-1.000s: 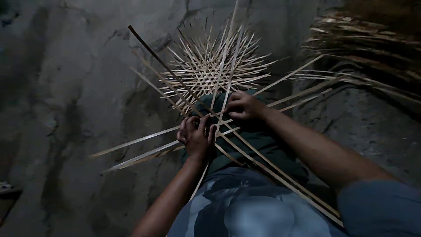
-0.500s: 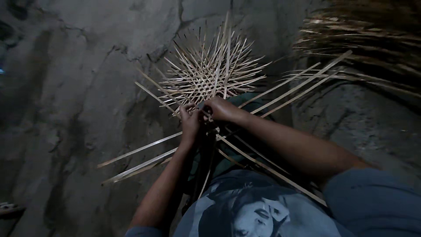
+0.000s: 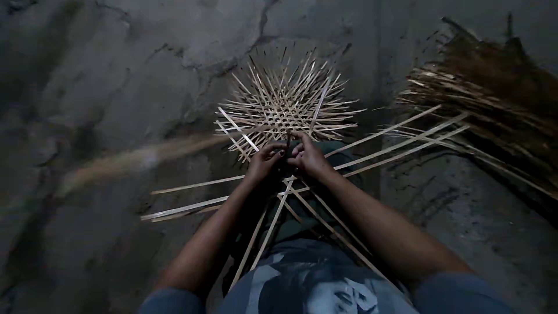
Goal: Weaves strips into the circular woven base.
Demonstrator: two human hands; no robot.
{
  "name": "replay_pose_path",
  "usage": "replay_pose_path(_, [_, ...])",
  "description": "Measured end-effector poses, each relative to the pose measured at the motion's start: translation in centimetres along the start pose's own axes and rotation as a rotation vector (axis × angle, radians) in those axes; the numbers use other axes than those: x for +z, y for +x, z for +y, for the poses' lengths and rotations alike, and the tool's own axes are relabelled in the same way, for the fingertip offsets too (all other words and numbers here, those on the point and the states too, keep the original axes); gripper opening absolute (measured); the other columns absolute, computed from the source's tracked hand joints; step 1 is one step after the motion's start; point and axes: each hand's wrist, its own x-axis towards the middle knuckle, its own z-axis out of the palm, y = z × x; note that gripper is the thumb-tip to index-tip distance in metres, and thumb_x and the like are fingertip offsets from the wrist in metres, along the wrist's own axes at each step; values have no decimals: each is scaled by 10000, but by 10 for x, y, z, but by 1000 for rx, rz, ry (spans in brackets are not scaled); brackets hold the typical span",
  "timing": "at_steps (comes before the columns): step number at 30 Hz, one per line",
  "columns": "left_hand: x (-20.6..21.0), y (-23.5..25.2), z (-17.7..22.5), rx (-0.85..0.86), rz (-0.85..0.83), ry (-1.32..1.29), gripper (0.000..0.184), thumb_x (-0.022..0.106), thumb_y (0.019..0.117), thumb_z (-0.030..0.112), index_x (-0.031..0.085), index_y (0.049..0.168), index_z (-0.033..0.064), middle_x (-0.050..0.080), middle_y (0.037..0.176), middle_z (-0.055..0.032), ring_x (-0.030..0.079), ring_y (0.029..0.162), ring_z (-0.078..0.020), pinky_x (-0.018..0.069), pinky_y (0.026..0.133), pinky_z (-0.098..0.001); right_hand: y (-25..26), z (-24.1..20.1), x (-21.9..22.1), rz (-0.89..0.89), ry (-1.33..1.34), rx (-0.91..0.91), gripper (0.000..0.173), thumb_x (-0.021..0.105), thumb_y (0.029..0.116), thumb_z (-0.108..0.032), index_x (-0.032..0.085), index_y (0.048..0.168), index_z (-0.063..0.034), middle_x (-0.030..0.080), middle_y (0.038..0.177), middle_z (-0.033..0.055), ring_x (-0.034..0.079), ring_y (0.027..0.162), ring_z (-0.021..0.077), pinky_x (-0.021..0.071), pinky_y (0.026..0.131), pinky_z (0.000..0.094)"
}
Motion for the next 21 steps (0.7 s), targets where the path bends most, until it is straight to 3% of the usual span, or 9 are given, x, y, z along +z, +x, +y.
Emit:
replay_pose_path(2, [7, -1, 3, 0, 113, 167, 285, 642, 1023, 236, 678, 1305, 213, 727, 1034, -49, 683, 797, -155, 586, 729, -378, 0, -8, 2, 10, -38, 5, 1084, 817, 826, -111, 100, 1638, -62, 684, 1036, 139, 685, 789, 257, 599, 746, 465])
replay_pose_path(4, [11, -6, 7, 50, 149, 348, 433, 645, 1013, 216, 569, 1439, 195, 717, 1090, -114, 702, 891, -222, 585, 826, -459, -6, -9, -1, 32, -16, -18, 1163, 830, 823, -106, 5, 1642, -56, 671, 1088, 136, 701, 798, 227, 618, 750, 425])
replay_pose_path(5, [12, -13, 12, 96, 153, 448, 501, 650, 1008, 209, 507, 1486, 160, 712, 1094, -130, 705, 908, -240, 588, 836, -469, -12, -7, -5, 52, -10, -50, 1113, 834, 838, -134, 67, 1641, -54, 665, 1101, 136, 702, 794, 216, 625, 744, 414])
replay_pose_path(6, [12, -24, 19, 153, 153, 562, 551, 666, 1000, 214, 472, 1506, 114, 703, 1115, -146, 705, 934, -261, 589, 850, -477, -22, -5, -10, 90, -30, -103, 938, 820, 862, -153, 250, 1597, -33, 678, 1081, 142, 696, 794, 218, 617, 732, 418])
replay_pose_path(8, [13, -47, 26, 211, 158, 736, 553, 719, 959, 236, 538, 1446, 45, 669, 1144, -189, 693, 940, -314, 583, 845, -510, -44, -1, -19, 126, -208, -205, 425, 773, 914, -179, 633, 1280, -14, 701, 988, 130, 682, 828, 229, 593, 762, 435])
replay_pose_path(9, [15, -56, 27, 180, 144, 781, 516, 740, 942, 260, 597, 1391, 50, 666, 1142, -195, 694, 947, -325, 585, 843, -516, -53, 2, -21, 92, -326, -211, 279, 753, 928, -211, 726, 1154, -49, 716, 995, 119, 694, 882, 236, 594, 824, 453])
replay_pose_path(12, [23, -68, 24, 75, 84, 797, 470, 743, 940, 223, 630, 1360, 47, 654, 1181, -213, 655, 1070, -376, 544, 934, -541, -72, 17, -8, 46, -483, -212, 295, 740, 941, -282, 752, 1137, -62, 714, 1025, 128, 702, 942, 252, 588, 873, 453])
replay_pose_path(16, [28, -67, 24, 90, 119, 758, 432, 757, 916, 152, 642, 1316, 38, 659, 1124, -210, 653, 1034, -378, 544, 924, -528, -70, 40, 13, 224, -495, -390, 310, 745, 926, -276, 749, 1133, -46, 708, 953, 123, 700, 839, 246, 608, 760, 425])
replay_pose_path(21, [28, -65, 21, 61, 118, 725, 429, 760, 908, 141, 635, 1308, 50, 646, 1121, -194, 646, 1049, -370, 547, 919, -519, -68, 42, 17, 246, -505, -404, 310, 754, 924, -286, 742, 1127, -51, 697, 948, 110, 690, 815, 219, 607, 740, 390])
